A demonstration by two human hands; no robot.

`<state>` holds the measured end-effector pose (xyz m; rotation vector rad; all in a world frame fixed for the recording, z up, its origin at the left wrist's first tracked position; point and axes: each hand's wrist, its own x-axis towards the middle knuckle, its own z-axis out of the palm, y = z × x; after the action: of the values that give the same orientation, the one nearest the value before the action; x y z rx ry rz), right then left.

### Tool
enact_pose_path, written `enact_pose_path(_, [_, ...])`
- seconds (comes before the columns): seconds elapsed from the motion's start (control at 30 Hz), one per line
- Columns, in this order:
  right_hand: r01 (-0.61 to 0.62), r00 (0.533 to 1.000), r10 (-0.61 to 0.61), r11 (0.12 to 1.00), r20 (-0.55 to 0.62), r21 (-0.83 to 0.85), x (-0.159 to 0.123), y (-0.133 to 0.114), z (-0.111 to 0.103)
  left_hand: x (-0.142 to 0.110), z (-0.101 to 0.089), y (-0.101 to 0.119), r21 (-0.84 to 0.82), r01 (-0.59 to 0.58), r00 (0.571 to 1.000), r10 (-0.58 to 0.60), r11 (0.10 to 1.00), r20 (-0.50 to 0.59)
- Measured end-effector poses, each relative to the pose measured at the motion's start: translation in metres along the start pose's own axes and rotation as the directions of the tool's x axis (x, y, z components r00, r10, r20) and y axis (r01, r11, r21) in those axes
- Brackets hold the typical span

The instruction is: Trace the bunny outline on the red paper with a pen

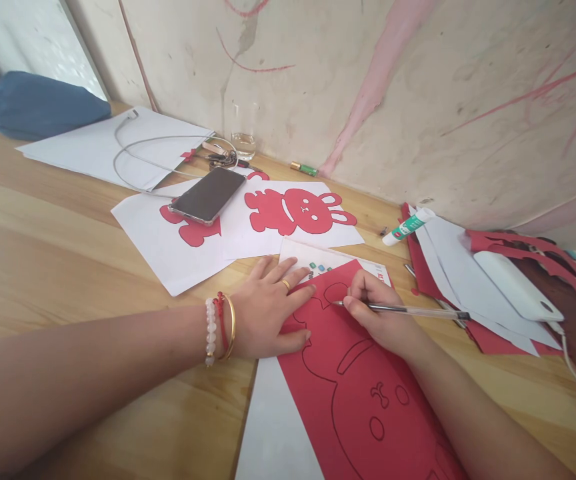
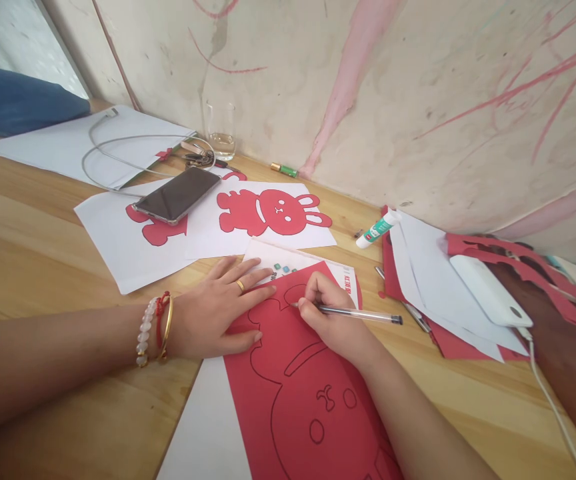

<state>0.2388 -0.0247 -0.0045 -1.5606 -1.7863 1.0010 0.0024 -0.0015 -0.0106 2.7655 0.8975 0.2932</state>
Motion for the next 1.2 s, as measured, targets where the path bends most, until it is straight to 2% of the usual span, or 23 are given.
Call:
enact_pose_path(0.87, [0.009, 0.999, -0.008, 1.0, 0.037, -0.023, -0.0009, -0.0047, 0.0005, 0.0003, -0.0012, 0.0006, -0.002, 0.007, 1.0, -0.007, 1.0, 0.015])
enact_pose_path(0.97, [0.012, 1.0, -0.012, 0.998, 0.005, 0.057, -0.0001, -0.0025, -0.0005, 0.0, -0.0007, 0.0009, -0.012, 0.012, 1.0, -0.011, 1.0, 0.018])
enact_pose_path(1.07, [0.024, 0.997, -0.008, 0.977, -0.073, 0.213, 0.0023, 0.0013, -0.0019, -0.0001, -0.0003, 0.0001, -0.033, 0.016, 1.0, -0.016, 0.999, 0.003])
enact_pose_path(1.2, [0.072, 0.984, -0.009, 0.933, -0.176, 0.353, 0.0087, 0.0036, -0.0021, 0.0014, -0.0024, -0.0012, -0.041, -0.062, 0.997, 0.064, 0.997, 0.039])
